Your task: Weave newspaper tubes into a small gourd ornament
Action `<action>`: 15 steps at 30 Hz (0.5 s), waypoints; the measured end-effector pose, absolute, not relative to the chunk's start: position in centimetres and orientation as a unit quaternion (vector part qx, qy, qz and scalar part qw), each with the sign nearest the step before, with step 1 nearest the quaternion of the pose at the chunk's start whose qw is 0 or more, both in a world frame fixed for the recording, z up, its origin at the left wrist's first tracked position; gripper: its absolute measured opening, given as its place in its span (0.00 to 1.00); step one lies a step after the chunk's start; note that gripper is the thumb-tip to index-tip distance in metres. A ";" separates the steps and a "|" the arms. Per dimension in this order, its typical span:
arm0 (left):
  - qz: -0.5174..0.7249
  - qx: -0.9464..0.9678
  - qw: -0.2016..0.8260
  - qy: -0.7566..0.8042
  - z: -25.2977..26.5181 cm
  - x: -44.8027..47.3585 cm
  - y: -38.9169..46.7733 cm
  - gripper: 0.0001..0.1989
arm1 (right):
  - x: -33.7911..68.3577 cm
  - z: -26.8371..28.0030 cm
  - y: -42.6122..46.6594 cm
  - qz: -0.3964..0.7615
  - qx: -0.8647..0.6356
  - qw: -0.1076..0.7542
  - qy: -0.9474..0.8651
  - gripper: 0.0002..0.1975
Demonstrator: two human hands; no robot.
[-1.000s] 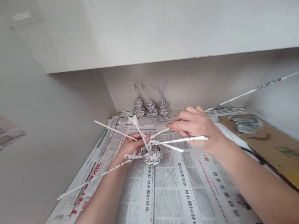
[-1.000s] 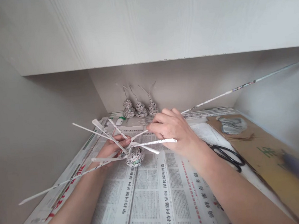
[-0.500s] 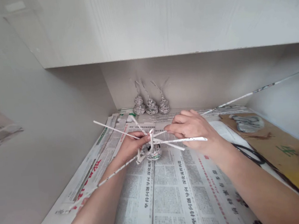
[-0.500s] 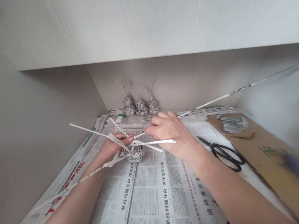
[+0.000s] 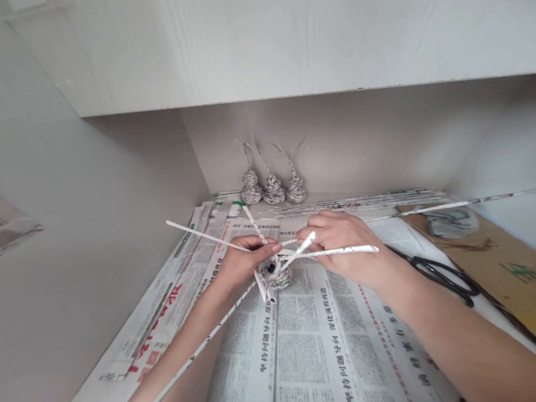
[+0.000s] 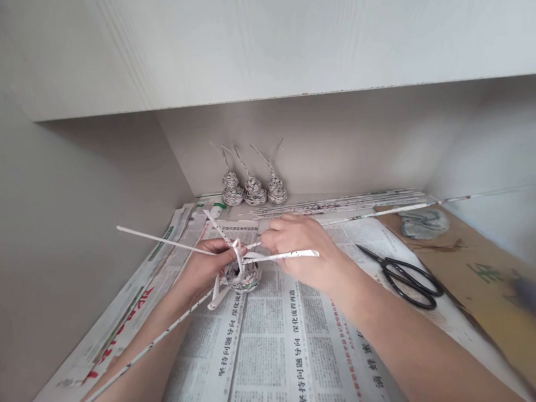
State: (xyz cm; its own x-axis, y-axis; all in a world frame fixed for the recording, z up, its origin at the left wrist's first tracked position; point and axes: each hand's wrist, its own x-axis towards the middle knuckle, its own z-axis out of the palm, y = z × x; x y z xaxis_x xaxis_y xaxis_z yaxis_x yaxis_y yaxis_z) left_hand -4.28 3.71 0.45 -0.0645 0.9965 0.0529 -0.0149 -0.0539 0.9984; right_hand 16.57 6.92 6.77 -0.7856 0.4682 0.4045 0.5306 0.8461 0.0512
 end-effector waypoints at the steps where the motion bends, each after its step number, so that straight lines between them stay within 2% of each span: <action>1: 0.533 0.494 0.475 0.497 0.4 -4.2 3.7 0.14 | 16.5 6.7 6.9 -0.071 -0.270 0.190 -0.941 0.10; 5: 0.530 0.496 0.465 0.506 0.2 -4.2 3.7 0.14 | 16.3 6.4 7.1 -0.037 -0.262 0.197 -0.944 0.10; 9: 0.537 0.488 0.473 0.500 0.1 -4.3 3.9 0.13 | 16.7 6.1 7.5 -0.008 -0.235 0.197 -0.952 0.06; 15: 0.544 0.480 0.470 0.503 0.1 -4.4 4.0 0.12 | 17.9 6.4 7.9 0.056 -0.341 0.198 -0.917 0.06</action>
State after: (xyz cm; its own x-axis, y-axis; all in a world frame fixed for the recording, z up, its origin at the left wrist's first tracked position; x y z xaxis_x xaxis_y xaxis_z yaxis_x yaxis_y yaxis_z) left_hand -4.41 4.02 0.08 -0.0976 0.9939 0.0508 -0.0282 -0.0538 0.9982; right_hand 17.91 7.95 6.42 -0.6884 0.6484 0.3251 0.6038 0.7606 -0.2385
